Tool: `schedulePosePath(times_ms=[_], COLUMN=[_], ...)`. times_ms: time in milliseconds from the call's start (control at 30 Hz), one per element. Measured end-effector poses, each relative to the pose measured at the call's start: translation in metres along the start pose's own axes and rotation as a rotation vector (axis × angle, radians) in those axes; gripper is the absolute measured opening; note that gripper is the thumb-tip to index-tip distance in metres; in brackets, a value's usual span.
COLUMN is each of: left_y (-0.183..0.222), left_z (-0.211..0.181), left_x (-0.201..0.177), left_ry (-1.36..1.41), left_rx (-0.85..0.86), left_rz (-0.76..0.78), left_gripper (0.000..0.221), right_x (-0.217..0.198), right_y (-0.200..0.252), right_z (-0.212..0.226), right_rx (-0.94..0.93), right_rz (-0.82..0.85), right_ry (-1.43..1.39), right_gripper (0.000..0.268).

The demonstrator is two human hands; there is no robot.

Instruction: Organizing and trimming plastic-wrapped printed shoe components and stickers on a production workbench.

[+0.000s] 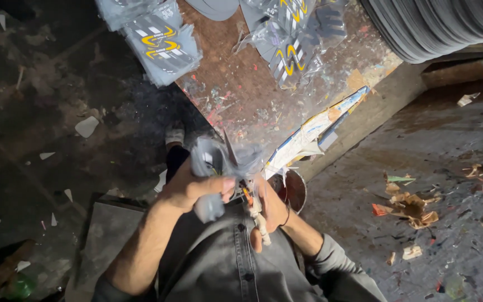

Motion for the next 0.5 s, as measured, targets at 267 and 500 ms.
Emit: schedulePosePath(times_ms=[267,500], left_y=[0.0,0.0], left_z=[0.04,0.023], left_x=[-0.014,-0.019], left_ry=[0.108,-0.001], left_rx=[-0.2,-0.167], left_rz=[-0.138,-0.133], left_gripper=[0.029,0.029], right_x=[0.005,-0.006], right_y=[-0.01,0.011], right_z=[-0.002,-0.021], right_rx=[0.113,0.167], right_rz=[-0.144,-0.324], right_ry=[0.003,0.242], right_gripper=[0.076,0.026])
Point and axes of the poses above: each hand's wrist, its own y-axis away from the middle knuckle, its own x-axis out of the palm, z = x × y, the point moved 8 cm from there along -y, towards the middle knuckle, and after that the axes turned 9 degrees about -y, right-handed, at the moved point
